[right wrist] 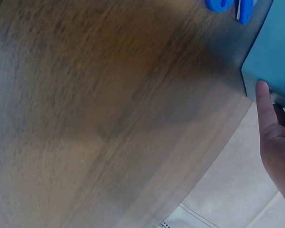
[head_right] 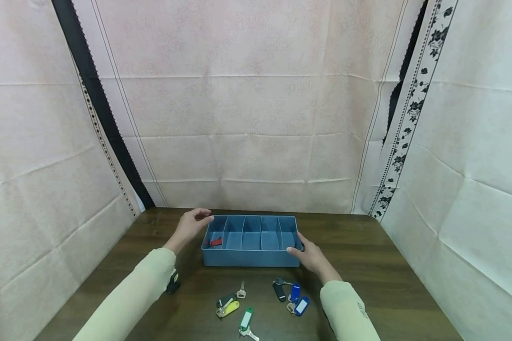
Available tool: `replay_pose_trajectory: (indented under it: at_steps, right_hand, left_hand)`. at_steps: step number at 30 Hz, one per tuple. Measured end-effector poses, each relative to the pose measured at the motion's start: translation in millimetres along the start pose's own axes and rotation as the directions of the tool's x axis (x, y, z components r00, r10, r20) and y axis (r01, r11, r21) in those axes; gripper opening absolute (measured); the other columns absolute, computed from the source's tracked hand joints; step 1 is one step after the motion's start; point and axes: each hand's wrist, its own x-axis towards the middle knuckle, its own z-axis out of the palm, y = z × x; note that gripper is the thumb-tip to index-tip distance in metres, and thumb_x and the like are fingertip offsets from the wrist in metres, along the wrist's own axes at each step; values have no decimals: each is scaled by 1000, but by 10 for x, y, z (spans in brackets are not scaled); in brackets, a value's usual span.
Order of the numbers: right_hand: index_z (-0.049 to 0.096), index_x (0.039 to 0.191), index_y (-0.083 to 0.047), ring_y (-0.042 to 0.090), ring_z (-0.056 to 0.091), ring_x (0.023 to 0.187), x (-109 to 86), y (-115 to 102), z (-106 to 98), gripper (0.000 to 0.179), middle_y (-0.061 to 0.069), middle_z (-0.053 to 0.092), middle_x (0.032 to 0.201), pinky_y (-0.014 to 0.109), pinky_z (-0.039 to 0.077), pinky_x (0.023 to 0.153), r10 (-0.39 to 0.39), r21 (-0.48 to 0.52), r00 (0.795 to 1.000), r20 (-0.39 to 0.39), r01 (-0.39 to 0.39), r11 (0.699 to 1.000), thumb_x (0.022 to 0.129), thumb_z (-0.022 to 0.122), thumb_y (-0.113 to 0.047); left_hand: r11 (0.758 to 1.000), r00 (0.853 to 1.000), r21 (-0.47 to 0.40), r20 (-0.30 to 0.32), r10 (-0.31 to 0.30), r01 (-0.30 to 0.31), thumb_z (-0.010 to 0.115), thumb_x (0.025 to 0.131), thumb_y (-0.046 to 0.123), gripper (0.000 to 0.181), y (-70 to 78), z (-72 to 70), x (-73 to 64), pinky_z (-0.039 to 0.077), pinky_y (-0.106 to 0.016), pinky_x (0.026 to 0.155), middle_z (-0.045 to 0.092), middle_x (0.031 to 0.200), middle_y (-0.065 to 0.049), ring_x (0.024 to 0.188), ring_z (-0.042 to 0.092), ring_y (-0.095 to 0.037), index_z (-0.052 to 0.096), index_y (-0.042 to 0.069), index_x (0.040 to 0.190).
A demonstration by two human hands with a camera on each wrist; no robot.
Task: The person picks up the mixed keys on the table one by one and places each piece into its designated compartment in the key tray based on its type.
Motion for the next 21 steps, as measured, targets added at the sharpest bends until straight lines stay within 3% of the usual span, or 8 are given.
replay_pose_trajectory:
  at_steps: [11,21]
  right_hand:
    - [19,159,-12,45,61,112,7,9,-1,85,32,33,152,58,48,94,-3,-8,1000,0,3,1000,96,60,-50]
    - [18,160,-14,46,60,115,19,19,11,79,31,31,153,59,46,96,8,2,1000,-2,-8,1000,99,60,-42]
  left_hand:
    - [1000,1000,18,20,9,-9,69,95,29,32,43,-38,-92,51,-45,94,65,117,-8,109,59,-26,68,10,121]
    - [1000,999,5,38,7,-7,70,94,31,36,77,-24,-162,51,-45,94,65,118,-7,107,59,-26,67,9,122]
